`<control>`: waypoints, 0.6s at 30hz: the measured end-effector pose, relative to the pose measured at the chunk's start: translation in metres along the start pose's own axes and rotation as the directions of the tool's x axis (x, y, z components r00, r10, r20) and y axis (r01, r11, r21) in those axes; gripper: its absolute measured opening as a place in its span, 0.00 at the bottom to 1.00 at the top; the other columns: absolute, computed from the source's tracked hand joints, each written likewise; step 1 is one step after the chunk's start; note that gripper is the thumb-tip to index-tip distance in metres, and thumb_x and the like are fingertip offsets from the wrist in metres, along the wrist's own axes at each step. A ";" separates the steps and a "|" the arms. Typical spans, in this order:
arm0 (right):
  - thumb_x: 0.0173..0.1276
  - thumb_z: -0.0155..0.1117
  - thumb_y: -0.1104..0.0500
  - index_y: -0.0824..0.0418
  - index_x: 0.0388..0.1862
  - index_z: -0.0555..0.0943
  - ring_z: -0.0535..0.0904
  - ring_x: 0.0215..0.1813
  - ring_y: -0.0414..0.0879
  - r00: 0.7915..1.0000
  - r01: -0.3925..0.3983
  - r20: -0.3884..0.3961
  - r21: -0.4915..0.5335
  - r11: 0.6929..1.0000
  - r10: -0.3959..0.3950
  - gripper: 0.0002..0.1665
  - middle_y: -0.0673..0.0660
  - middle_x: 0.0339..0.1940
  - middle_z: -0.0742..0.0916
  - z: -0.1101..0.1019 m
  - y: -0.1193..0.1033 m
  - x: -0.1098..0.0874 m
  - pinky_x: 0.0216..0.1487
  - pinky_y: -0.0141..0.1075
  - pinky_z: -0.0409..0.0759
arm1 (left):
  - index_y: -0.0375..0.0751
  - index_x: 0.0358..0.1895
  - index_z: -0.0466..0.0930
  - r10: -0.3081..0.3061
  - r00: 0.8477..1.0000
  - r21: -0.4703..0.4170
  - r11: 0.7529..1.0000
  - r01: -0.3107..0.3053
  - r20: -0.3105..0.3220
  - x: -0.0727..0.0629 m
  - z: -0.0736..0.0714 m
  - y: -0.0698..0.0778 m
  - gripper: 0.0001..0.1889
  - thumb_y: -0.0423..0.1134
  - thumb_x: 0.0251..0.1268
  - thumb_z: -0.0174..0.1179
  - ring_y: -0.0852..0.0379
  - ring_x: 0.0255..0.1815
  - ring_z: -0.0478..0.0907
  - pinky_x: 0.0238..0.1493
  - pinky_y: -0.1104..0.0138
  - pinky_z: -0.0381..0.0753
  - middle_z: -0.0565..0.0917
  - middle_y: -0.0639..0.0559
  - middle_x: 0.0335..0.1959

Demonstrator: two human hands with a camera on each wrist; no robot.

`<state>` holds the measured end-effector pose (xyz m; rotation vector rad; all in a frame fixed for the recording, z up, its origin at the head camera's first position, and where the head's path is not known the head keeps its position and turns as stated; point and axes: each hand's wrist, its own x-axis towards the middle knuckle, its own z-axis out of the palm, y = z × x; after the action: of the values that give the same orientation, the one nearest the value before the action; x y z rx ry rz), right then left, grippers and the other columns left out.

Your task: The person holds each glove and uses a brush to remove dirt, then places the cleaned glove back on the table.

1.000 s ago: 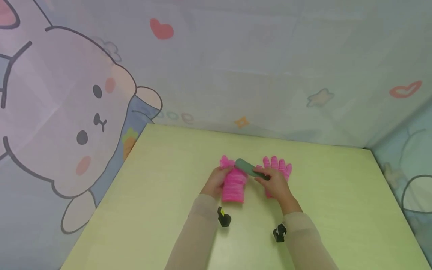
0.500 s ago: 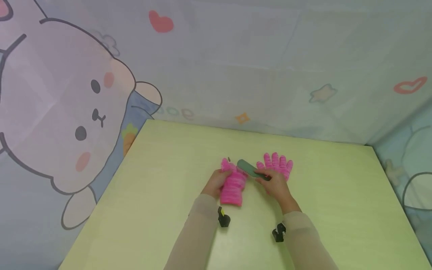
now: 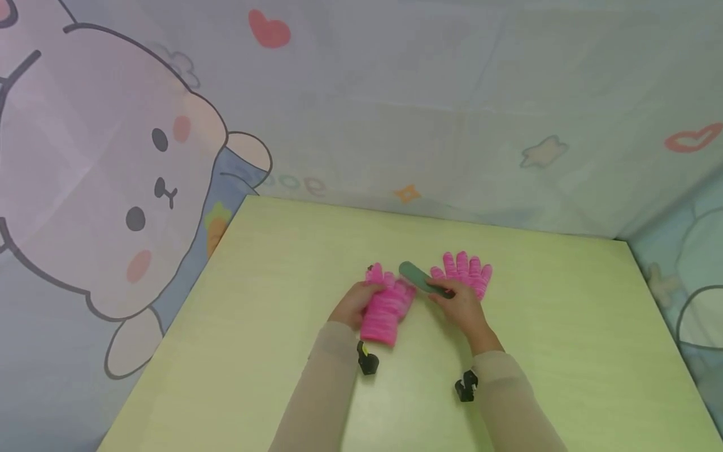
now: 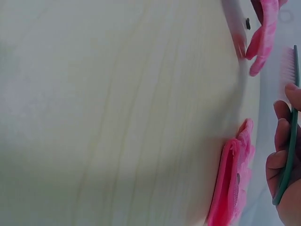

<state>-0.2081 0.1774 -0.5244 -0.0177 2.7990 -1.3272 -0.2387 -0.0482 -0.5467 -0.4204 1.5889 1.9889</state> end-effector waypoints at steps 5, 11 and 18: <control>0.63 0.64 0.56 0.54 0.57 0.78 0.72 0.43 0.51 0.998 -0.058 -0.027 0.113 0.992 0.061 0.22 0.60 0.47 0.80 -0.004 -0.005 0.001 0.39 0.37 0.74 | 0.34 0.56 0.69 0.091 0.990 -0.085 0.993 -0.082 0.104 -0.005 -0.001 0.006 0.23 0.37 0.57 0.63 0.51 0.44 0.79 0.47 0.62 0.79 0.79 0.43 0.47; 0.64 0.61 0.50 0.56 0.62 0.70 0.69 0.39 0.46 0.992 -0.098 -0.048 0.287 0.953 0.117 0.29 0.59 0.42 0.76 -0.006 -0.018 0.004 0.37 0.32 0.70 | 0.36 0.59 0.66 0.174 0.973 -0.112 0.981 -0.158 0.151 -0.010 0.006 0.017 0.29 0.30 0.52 0.66 0.49 0.50 0.77 0.52 0.61 0.77 0.77 0.43 0.52; 0.60 0.62 0.40 0.62 0.48 0.75 0.62 0.22 0.40 0.968 -0.240 0.038 0.432 0.870 0.248 0.30 0.53 0.26 0.73 0.001 -0.037 0.002 0.20 0.30 0.63 | 0.36 0.61 0.64 0.195 0.974 -0.132 0.975 -0.180 0.114 -0.009 0.016 0.023 0.30 0.30 0.54 0.64 0.49 0.50 0.76 0.52 0.61 0.77 0.77 0.43 0.52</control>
<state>-0.2101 0.1528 -0.4963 0.3537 2.3470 -1.8431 -0.2434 -0.0383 -0.5194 -0.1894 1.4815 2.2155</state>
